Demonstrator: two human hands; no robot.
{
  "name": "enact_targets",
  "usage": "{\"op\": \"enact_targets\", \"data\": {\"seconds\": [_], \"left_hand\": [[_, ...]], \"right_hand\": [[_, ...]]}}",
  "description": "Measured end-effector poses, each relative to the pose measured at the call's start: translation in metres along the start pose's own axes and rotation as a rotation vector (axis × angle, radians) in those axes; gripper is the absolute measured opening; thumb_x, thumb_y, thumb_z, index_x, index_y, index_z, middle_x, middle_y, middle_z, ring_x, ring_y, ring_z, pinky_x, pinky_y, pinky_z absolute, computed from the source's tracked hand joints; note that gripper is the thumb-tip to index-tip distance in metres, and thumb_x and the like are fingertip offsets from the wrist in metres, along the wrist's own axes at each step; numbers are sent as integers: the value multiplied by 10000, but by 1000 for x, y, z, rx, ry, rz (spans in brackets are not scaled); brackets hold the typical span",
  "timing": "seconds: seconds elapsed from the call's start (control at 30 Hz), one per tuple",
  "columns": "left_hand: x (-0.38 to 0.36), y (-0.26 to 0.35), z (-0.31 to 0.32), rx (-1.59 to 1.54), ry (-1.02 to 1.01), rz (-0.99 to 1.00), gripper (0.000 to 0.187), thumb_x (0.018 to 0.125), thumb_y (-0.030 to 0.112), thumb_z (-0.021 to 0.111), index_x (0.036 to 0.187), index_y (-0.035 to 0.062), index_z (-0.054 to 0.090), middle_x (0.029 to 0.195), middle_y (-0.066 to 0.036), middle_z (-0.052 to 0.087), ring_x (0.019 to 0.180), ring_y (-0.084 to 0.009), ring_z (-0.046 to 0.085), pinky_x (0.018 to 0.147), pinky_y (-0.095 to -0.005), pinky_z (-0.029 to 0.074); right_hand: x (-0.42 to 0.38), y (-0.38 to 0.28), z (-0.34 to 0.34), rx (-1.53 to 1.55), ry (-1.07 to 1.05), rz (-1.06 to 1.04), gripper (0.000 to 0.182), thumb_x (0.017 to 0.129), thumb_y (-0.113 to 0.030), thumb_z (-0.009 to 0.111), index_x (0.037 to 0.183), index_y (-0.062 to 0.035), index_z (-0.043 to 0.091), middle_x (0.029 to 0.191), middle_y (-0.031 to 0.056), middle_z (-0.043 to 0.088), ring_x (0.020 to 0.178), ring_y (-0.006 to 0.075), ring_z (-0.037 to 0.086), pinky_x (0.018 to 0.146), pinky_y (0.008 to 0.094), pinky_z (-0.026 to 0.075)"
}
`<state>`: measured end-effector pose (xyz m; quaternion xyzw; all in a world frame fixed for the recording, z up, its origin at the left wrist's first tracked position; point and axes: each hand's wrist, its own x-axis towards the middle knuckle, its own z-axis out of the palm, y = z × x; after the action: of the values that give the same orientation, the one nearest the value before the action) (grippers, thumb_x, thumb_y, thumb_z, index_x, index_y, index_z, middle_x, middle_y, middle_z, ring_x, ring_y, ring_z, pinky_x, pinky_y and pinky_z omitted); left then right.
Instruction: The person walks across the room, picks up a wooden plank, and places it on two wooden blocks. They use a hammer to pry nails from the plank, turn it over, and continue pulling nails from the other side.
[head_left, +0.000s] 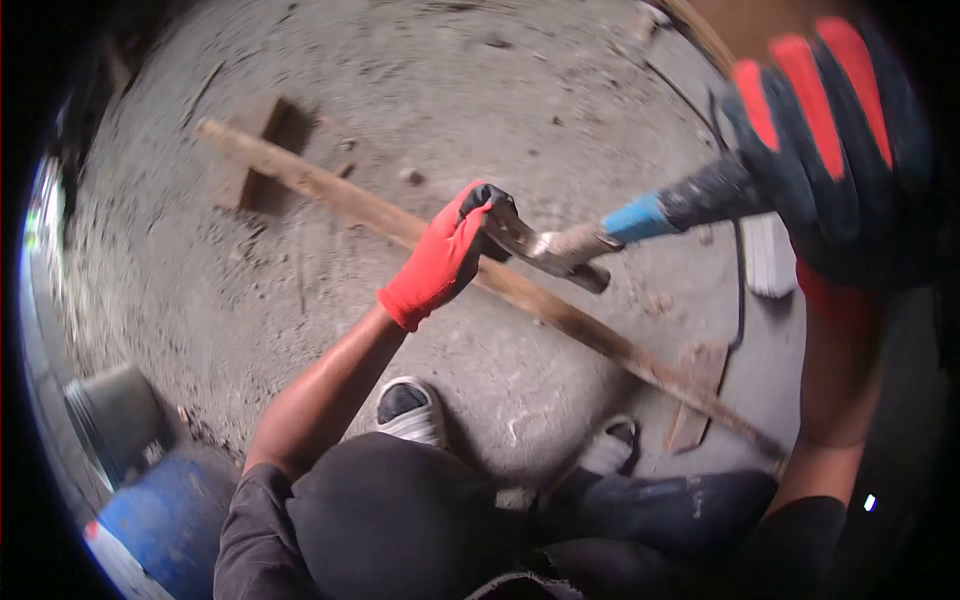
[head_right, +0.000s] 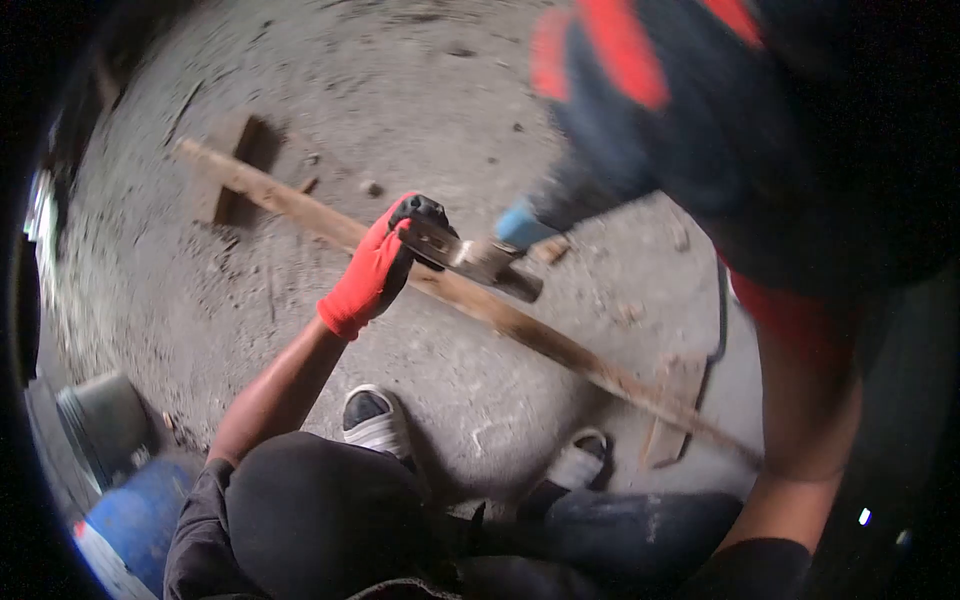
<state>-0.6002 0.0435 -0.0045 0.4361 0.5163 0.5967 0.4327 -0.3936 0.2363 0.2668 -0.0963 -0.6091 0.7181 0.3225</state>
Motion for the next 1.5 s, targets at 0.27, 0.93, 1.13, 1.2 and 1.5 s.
{"op": "enact_targets", "data": {"seconds": [0.27, 0.93, 1.13, 1.2, 1.5], "left_hand": [[18, 62, 124, -714, -751, -590, 240, 989, 316, 542, 1087, 97, 539, 814, 41, 515, 663, -66, 491, 585, -229, 423], [-1, 18, 162, -314, -1166, -1081, 344, 959, 269, 586, 1161, -10, 597, 895, -31, 616, 767, -109, 592, 651, -258, 491], [-4, 8, 170, -211, -1154, -1085, 429, 990, 359, 504, 1220, 2, 565, 960, -52, 613, 826, -123, 605, 689, -272, 515], [0, 12, 181, 17, -1168, -1032, 448, 994, 418, 464, 1251, 65, 566, 993, -37, 612, 872, -130, 599, 729, -273, 515], [6, -27, 227, 112, -1171, -712, 363, 919, 402, 547, 1091, 86, 594, 913, -36, 612, 823, -156, 606, 675, -317, 503]], "right_hand": [[-133, -67, -77, 61, 38, -21, 195, 942, -219, 523, 1035, -52, 561, 666, 21, 497, 572, 138, 478, 583, 337, 411], [-284, 34, -142, -229, 371, 704, 326, 826, -145, 754, 1094, -32, 609, 933, 50, 674, 761, 88, 627, 646, 245, 530], [-279, 63, -109, -277, 301, 446, 277, 819, -167, 763, 1016, -27, 627, 774, 20, 664, 616, 67, 587, 569, 218, 482], [-286, 79, -93, -441, 375, 254, 283, 777, -210, 803, 911, -11, 654, 723, 35, 651, 654, 110, 608, 642, 268, 508], [-252, 71, -58, -482, -230, 375, 242, 803, -204, 727, 947, -32, 636, 734, 96, 654, 660, 143, 619, 639, 303, 497]]}}
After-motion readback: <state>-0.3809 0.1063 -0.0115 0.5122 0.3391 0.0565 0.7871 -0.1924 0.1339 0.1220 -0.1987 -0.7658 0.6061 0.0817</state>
